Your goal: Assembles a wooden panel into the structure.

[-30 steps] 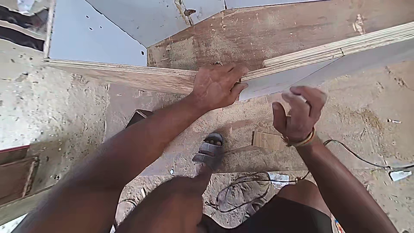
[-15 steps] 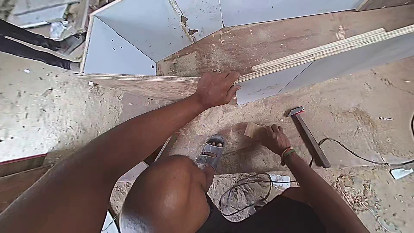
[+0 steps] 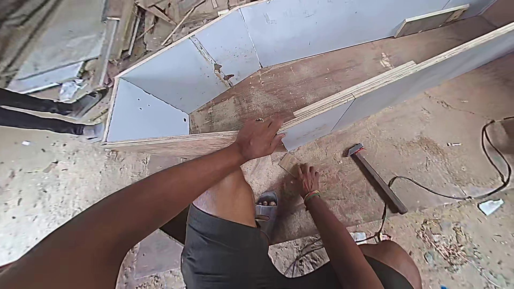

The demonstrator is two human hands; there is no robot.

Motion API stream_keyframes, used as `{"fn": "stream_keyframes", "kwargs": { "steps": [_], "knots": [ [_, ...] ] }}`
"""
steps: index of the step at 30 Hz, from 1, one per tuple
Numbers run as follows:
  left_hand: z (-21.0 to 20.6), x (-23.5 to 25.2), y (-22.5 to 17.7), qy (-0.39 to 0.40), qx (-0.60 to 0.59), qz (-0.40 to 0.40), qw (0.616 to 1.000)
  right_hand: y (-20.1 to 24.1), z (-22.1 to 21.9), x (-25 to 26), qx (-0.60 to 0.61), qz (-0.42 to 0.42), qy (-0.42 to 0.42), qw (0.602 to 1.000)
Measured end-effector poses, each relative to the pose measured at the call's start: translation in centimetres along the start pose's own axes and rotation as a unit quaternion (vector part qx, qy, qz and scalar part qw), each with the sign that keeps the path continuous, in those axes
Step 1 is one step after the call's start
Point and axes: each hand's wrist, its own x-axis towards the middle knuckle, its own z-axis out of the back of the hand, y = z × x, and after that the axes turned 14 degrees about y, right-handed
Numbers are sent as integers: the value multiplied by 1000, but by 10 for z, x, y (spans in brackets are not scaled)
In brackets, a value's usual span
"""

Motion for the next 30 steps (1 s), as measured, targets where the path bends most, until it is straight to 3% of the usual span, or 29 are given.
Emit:
{"fn": "stream_keyframes", "kwargs": {
  "steps": [6, 14, 19, 22, 30],
  "knots": [
    [-10, 2, 8, -64, -23, -22, 997, -9, 13, 2, 103, -13, 42, 994],
    [-1, 4, 13, -89, -48, -26, 995, -31, -14, -5, 94, -26, -53, 994],
    [5, 6, 15, -67, -69, -23, 995, -15, -25, 4, 73, -5, -113, 991],
    [8, 6, 14, -62, -75, -19, 995, -2, -23, 21, 54, -14, -109, 993],
    [6, 6, 12, -78, -85, -16, 993, 40, 20, 60, 66, -64, -91, 992]
  ]
}}
